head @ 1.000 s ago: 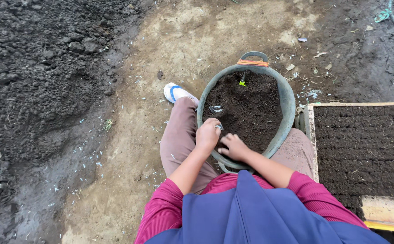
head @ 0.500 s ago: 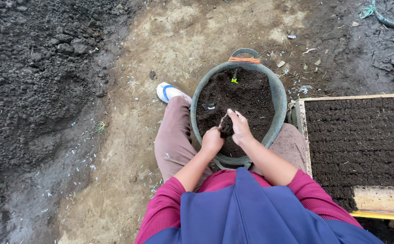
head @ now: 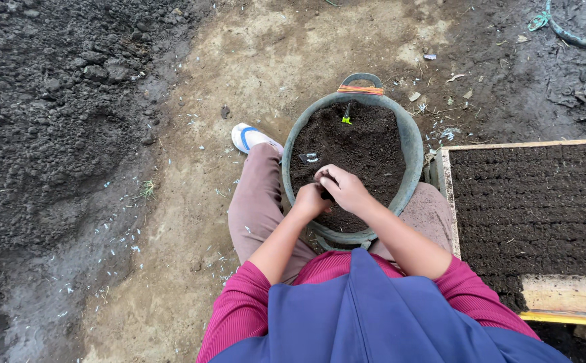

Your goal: The person sits on the ground and repeatedly scoops soil from a bucket into a wooden seed tray. They use their hands to mix the soil and place small seed packets into the tray, continuing the process of filling and arranging the soil.

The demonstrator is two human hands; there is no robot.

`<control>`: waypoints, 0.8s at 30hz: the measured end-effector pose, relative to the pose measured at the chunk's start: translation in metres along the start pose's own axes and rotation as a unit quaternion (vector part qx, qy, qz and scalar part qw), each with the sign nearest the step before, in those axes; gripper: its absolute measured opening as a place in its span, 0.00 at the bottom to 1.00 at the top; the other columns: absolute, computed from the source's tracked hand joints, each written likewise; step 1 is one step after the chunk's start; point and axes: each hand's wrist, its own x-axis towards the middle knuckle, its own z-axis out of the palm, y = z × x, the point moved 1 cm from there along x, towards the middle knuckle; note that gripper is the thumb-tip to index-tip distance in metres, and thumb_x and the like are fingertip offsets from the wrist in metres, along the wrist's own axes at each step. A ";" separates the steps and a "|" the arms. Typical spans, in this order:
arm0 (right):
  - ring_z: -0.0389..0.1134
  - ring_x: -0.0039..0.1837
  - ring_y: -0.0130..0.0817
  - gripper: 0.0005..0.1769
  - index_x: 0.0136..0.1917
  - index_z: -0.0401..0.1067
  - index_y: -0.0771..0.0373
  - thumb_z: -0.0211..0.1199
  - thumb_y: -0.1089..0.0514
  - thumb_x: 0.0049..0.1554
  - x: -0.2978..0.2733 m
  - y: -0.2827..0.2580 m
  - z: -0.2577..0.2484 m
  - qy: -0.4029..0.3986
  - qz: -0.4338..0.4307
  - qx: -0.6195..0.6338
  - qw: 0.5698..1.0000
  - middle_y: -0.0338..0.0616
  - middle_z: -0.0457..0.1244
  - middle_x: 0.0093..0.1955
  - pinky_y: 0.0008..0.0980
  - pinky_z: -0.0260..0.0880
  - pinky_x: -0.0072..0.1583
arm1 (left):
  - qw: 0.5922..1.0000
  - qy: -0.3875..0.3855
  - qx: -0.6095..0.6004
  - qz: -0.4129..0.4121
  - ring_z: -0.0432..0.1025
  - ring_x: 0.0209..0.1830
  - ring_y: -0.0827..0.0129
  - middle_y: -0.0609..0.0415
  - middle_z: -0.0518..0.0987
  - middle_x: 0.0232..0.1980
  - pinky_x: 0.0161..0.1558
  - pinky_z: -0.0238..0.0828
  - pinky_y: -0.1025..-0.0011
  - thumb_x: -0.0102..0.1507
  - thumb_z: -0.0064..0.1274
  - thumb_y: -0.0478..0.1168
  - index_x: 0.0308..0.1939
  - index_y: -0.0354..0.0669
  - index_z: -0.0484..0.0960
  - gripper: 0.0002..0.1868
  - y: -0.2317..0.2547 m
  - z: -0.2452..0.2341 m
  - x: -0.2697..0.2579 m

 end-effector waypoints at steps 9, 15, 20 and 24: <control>0.64 0.56 0.51 0.25 0.55 0.65 0.61 0.64 0.54 0.45 -0.002 0.073 0.020 -0.110 -0.075 -0.206 0.969 0.52 0.63 0.48 0.48 0.64 0.57 | 0.996 -0.027 -0.008 -0.079 0.63 0.58 0.42 0.38 0.62 0.52 0.60 0.64 0.54 0.52 0.50 0.29 0.48 0.35 0.65 0.21 0.023 -0.016 -0.011; 0.66 0.53 0.47 0.15 0.48 0.69 0.58 0.62 0.54 0.47 -0.006 0.075 -0.004 -0.134 -0.021 -0.246 0.960 0.46 0.65 0.45 0.43 0.67 0.56 | 0.992 -0.083 0.089 -0.045 0.69 0.51 0.43 0.37 0.75 0.43 0.52 0.66 0.51 0.57 0.47 0.40 0.44 0.37 0.73 0.14 -0.017 0.035 0.009; 0.67 0.53 0.44 0.16 0.48 0.70 0.53 0.62 0.50 0.46 -0.080 0.051 -0.125 -0.034 0.079 -0.289 0.953 0.43 0.66 0.45 0.41 0.67 0.55 | 0.987 -0.144 0.059 0.028 0.73 0.41 0.60 0.58 0.79 0.30 0.44 0.68 0.63 0.56 0.49 0.48 0.35 0.56 0.79 0.08 0.084 0.061 0.004; 0.66 0.55 0.49 0.18 0.52 0.71 0.55 0.60 0.50 0.48 -0.188 0.059 -0.232 0.081 0.245 -0.284 0.923 0.47 0.67 0.49 0.47 0.65 0.57 | 0.964 -0.223 -0.022 0.145 0.74 0.41 0.62 0.59 0.82 0.39 0.42 0.69 0.67 0.57 0.54 0.46 0.45 0.57 0.80 0.12 0.138 0.099 -0.002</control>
